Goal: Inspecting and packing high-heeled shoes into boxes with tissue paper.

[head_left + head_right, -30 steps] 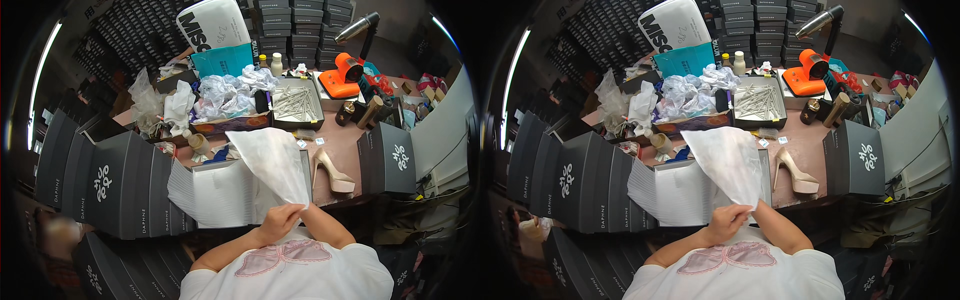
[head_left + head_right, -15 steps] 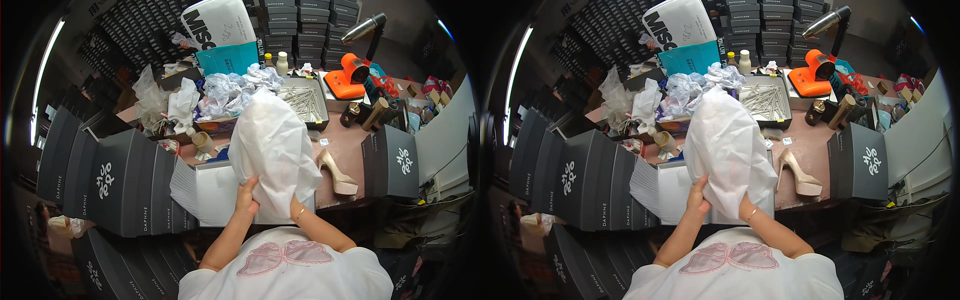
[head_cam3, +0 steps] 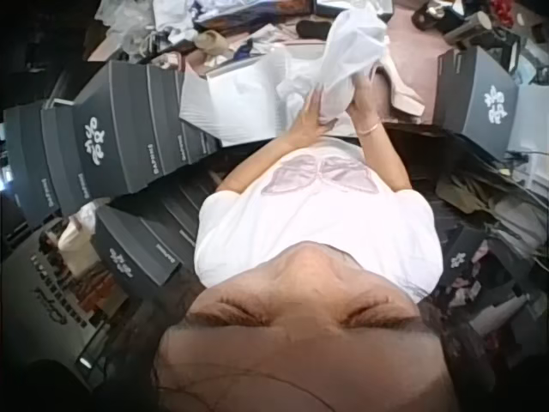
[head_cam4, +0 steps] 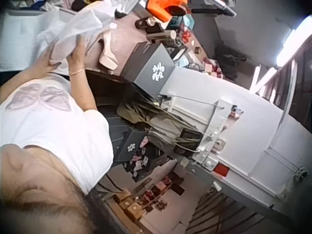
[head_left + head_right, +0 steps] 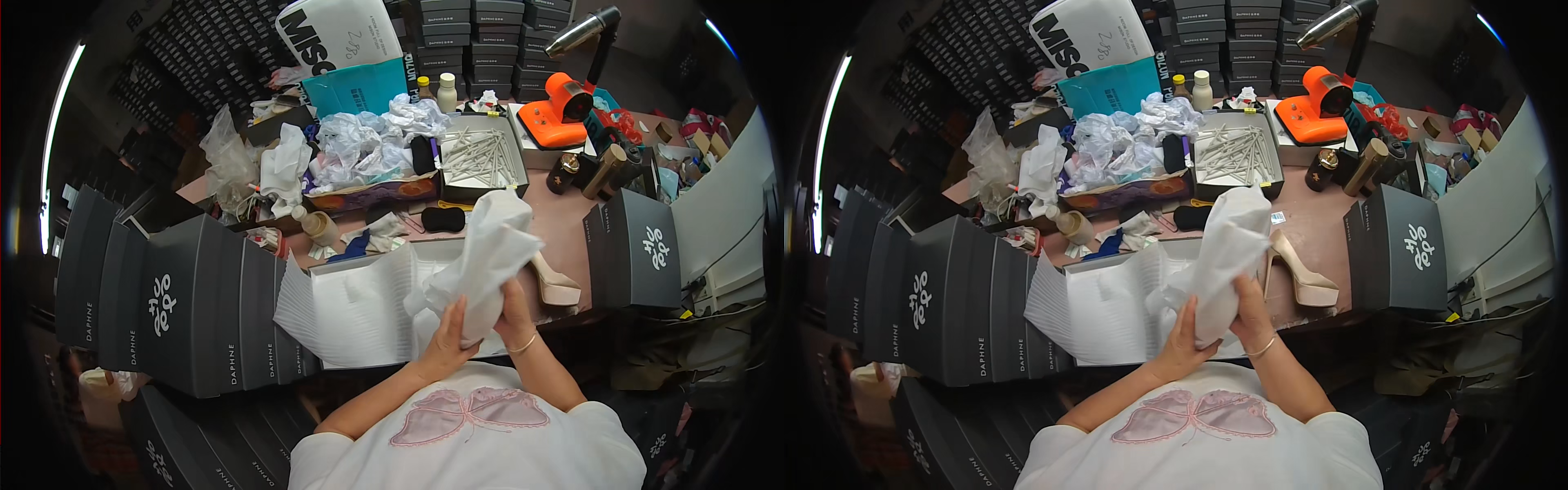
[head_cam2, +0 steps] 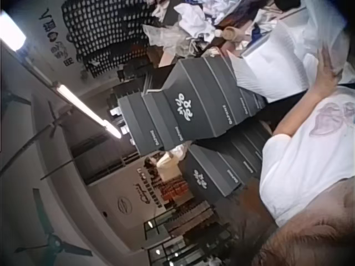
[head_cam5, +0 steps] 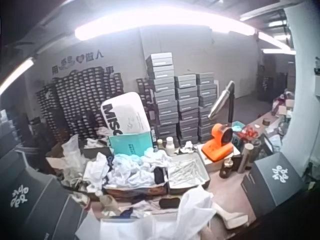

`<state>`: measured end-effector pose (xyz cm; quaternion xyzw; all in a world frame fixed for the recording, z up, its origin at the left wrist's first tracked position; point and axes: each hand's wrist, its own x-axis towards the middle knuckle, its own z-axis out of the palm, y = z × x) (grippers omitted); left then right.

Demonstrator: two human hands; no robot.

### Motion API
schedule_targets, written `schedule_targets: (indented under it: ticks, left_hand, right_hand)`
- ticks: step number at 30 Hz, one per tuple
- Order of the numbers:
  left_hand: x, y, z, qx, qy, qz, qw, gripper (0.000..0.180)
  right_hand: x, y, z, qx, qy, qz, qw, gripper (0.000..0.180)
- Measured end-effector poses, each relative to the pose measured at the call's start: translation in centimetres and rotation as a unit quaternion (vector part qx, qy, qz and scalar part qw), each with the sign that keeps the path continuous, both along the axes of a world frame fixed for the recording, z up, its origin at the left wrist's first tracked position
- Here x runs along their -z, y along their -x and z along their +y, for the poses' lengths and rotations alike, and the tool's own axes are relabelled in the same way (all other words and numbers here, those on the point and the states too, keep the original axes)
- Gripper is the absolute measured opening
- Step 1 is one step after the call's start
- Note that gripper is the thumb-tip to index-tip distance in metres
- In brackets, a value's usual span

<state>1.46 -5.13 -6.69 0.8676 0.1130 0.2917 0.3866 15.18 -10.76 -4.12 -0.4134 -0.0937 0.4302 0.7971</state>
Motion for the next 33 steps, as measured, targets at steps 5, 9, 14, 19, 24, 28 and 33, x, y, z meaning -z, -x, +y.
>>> schedule_targets:
  ticks: [5, 9, 14, 19, 24, 28, 33]
  left_hand:
    - [2.0, 0.5, 0.9, 0.075, 0.003, 0.061, 0.995, 0.100]
    - [3.1, -0.5, 0.4, 0.044, 0.112, 0.137, 0.983, 0.095]
    - [2.6, -2.0, -1.2, 0.196, 0.221, 0.177, 0.939, 0.090]
    - [6.9, -6.1, 4.2, -0.003, -0.144, 0.122, 0.982, 0.081]
    - [12.9, -7.1, 10.5, -0.013, 0.172, 0.222, 0.960, 0.025]
    - [-0.9, -7.2, 15.7, -0.036, 0.087, 0.137, 0.986, 0.035]
    - [9.3, -5.7, 9.6, 0.043, -0.228, 0.430, 0.872, 0.041]
  right_hand:
    - [0.8, -2.2, -6.7, -0.115, 0.081, 0.055, 0.989, 0.047]
    - [3.9, 0.3, -9.8, -0.157, 0.178, -0.157, 0.959, 0.058]
    - [5.3, 0.7, -14.1, -0.058, 0.115, 0.097, 0.987, 0.056]
    - [5.4, -1.7, -20.7, 0.139, 0.096, 0.112, 0.979, 0.055]
    - [5.0, -5.1, -21.6, 0.150, 0.056, 0.098, 0.982, 0.055]
    - [5.2, -4.1, -15.4, 0.059, -0.007, 0.066, 0.996, 0.055]
    - [6.8, -3.2, -9.6, -0.004, -0.038, 0.073, 0.997, 0.055]
